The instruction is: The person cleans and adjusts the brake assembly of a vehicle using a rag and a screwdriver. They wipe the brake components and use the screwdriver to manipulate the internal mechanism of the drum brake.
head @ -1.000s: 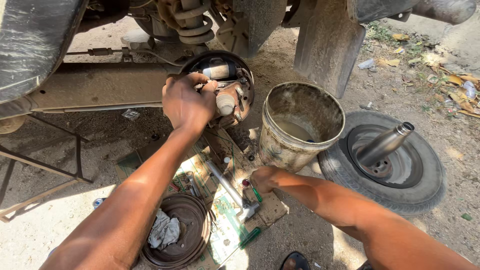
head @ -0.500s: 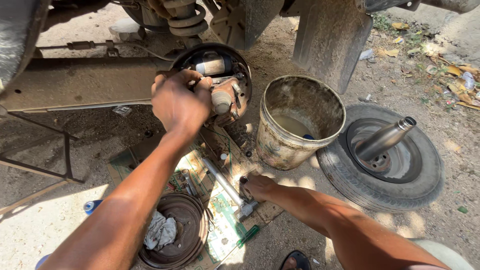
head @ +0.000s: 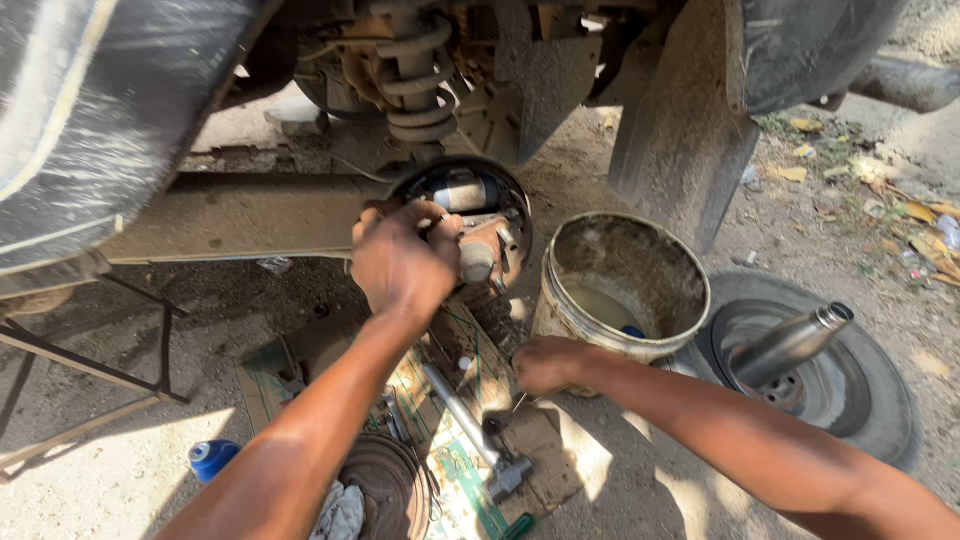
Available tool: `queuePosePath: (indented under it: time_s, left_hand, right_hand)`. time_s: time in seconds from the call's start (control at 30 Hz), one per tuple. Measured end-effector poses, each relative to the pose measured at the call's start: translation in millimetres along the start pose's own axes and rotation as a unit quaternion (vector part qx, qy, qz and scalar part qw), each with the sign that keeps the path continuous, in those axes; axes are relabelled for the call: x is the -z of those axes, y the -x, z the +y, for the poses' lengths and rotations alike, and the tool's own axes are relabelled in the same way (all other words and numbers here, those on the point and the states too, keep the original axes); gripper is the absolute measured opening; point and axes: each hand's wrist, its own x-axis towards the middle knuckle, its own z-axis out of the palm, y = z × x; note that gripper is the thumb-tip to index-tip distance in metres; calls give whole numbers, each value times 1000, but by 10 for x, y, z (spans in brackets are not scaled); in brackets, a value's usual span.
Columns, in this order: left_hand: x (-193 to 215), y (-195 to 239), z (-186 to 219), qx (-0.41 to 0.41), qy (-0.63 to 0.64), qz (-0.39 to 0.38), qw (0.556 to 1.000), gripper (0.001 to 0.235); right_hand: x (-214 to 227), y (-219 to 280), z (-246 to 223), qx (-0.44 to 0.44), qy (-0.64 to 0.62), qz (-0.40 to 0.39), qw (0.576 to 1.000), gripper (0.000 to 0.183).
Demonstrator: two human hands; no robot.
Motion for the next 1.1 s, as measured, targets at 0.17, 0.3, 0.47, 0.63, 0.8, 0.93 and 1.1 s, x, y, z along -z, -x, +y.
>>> queuePosePath:
  time_s: [0.17, 0.3, 0.47, 0.63, 0.8, 0.93, 1.1]
  left_hand:
    - [-29, 0, -4, -15, 17, 15, 1000, 26]
    - [-18, 1, 54, 41, 6, -30, 999, 26]
    - [34, 8, 58, 23, 25, -28, 999, 27]
    - [45, 45, 121, 40, 35, -32, 998, 21]
    - [20, 28, 77, 30, 37, -36, 998, 21]
    - [2, 21, 48, 11, 57, -14, 998, 22]
    - [24, 17, 71, 39, 38, -55, 997, 24]
  right_hand:
    - [1359, 1032, -162, -57, -90, 103, 989, 47]
    - [1850, 1340, -231, 0, -86, 298, 951, 58]
    - [2055, 1378, -404, 42, -125, 415, 900, 44]
    - [2077, 1331, -755, 19, -108, 415, 903, 38]
    - [2140, 1367, -824, -1, -89, 408, 909, 36]
    - [2220, 1421, -775, -35, -67, 392, 917, 37]
    - [2239, 1419, -771, -34, -85, 389, 917, 39]
